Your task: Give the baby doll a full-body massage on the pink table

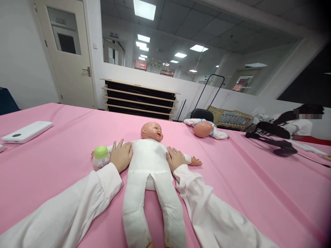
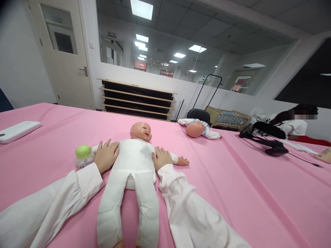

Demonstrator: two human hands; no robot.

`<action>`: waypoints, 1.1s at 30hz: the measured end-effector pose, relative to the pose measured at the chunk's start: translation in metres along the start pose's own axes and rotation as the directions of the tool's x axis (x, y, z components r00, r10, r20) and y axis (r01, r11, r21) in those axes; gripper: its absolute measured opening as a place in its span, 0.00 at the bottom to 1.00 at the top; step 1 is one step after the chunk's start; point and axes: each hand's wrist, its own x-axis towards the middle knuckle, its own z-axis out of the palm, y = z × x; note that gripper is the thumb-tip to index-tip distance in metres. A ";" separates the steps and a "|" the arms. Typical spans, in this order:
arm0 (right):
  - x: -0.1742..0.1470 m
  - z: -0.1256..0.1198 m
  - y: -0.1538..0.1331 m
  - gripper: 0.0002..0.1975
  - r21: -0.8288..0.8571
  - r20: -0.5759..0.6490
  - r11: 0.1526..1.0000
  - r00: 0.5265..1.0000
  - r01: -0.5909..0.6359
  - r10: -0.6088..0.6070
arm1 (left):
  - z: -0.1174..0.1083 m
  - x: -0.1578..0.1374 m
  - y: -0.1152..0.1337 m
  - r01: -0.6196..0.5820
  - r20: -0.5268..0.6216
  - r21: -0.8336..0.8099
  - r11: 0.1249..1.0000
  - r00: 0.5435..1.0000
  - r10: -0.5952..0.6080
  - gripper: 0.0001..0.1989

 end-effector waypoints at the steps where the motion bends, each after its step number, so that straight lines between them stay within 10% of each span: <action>1: -0.001 -0.002 -0.001 0.23 -0.053 -0.013 0.997 0.999 -0.050 0.049 | 0.001 0.000 -0.001 0.033 -0.033 0.047 0.998 0.999 -0.032 0.20; 6: 0.001 -0.002 0.000 0.25 -0.058 -0.082 0.997 0.995 0.049 -0.054 | 0.003 0.001 -0.003 0.006 -0.099 0.115 0.993 0.995 0.006 0.22; 14: 0.008 0.008 0.007 0.29 0.099 0.072 0.936 0.936 0.337 -0.345 | 0.006 0.003 -0.004 -0.266 0.115 0.045 0.963 0.959 0.260 0.25; 33: 0.008 -0.016 0.032 0.20 -0.265 -0.018 0.935 0.971 -0.236 0.240 | 0.008 0.000 -0.015 0.187 -0.045 0.350 0.918 0.982 -0.183 0.27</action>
